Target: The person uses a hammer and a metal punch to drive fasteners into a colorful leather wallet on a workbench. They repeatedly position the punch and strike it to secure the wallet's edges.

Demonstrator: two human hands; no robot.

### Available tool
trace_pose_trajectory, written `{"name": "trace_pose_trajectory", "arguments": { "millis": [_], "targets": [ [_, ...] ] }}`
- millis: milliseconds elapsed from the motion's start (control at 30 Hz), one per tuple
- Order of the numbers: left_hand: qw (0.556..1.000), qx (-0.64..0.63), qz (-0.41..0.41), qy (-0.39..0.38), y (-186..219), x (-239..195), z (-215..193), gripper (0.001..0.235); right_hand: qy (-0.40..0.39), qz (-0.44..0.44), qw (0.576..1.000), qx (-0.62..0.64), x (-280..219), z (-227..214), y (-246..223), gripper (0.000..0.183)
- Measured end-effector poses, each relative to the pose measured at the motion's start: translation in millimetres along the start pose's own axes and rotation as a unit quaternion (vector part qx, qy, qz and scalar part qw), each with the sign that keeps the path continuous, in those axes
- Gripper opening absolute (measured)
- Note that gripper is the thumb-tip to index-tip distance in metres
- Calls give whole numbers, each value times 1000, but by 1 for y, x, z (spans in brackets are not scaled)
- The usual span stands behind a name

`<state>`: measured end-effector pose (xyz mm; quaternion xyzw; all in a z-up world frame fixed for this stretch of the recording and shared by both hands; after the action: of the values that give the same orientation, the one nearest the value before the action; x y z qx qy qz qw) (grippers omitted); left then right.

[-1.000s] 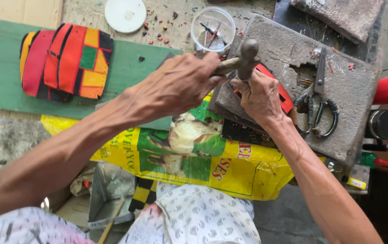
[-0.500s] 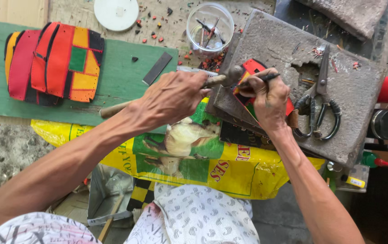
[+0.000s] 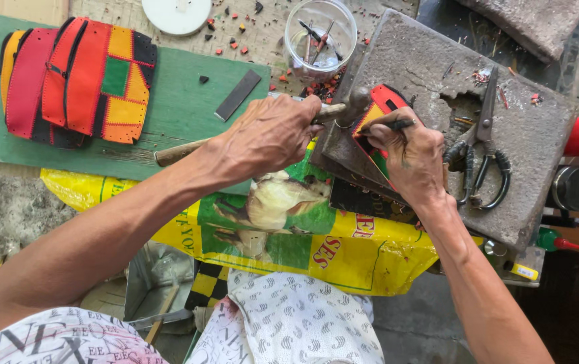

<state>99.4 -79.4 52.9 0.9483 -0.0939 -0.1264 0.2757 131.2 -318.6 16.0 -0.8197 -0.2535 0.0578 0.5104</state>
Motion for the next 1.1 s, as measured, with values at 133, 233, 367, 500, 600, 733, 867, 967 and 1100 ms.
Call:
{"name": "trace_pose_trajectory", "arguments": {
  "millis": [133, 233, 367, 500, 600, 733, 867, 967, 1100],
  "targets": [
    [1000, -5, 17, 15, -5, -1, 5, 22, -10, -15, 1000, -8, 1, 1, -1, 13],
    [999, -3, 23, 23, -7, -1, 7, 23, -7, -41, 998, -37, -1, 1, -2, 14],
    [1000, -5, 19, 20, -8, -1, 7, 23, -6, -33, 998, -49, 0, 1, -2, 13],
    [999, -10, 21, 24, -9, -1, 9, 23, -3, -48, 998, -50, 0, 2, -2, 14],
    [999, -15, 24, 26, -9, -1, 9, 22, 3, -72, 994, -79, 0, 3, -2, 16],
    [999, -3, 34, 6, -4, -3, -2, 21, 15, -145, 978, -148, 3, 7, -3, 15],
    [999, -30, -10, -10, 9, -3, -25, 18, 9, -144, 979, -142, 6, 7, -1, 12],
    [986, -99, 87, 99, 28, -13, -44, 19, 18, -144, 980, -137, 4, 7, 2, 12],
    [960, -126, 194, 160, 49, -22, -53, 21, 23, -103, 985, -138, 5, 7, 6, 11]
  ]
}}
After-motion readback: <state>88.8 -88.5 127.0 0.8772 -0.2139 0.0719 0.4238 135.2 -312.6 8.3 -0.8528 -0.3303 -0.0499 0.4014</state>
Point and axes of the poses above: each hand's wrist, its own x-axis towards the middle knuckle, its own z-axis out of the palm, y = z × x, the point moved 2 cm from there along x, towards the middle knuckle, and after that the axes turned 4 degrees about -z, right-handed, at the moved point
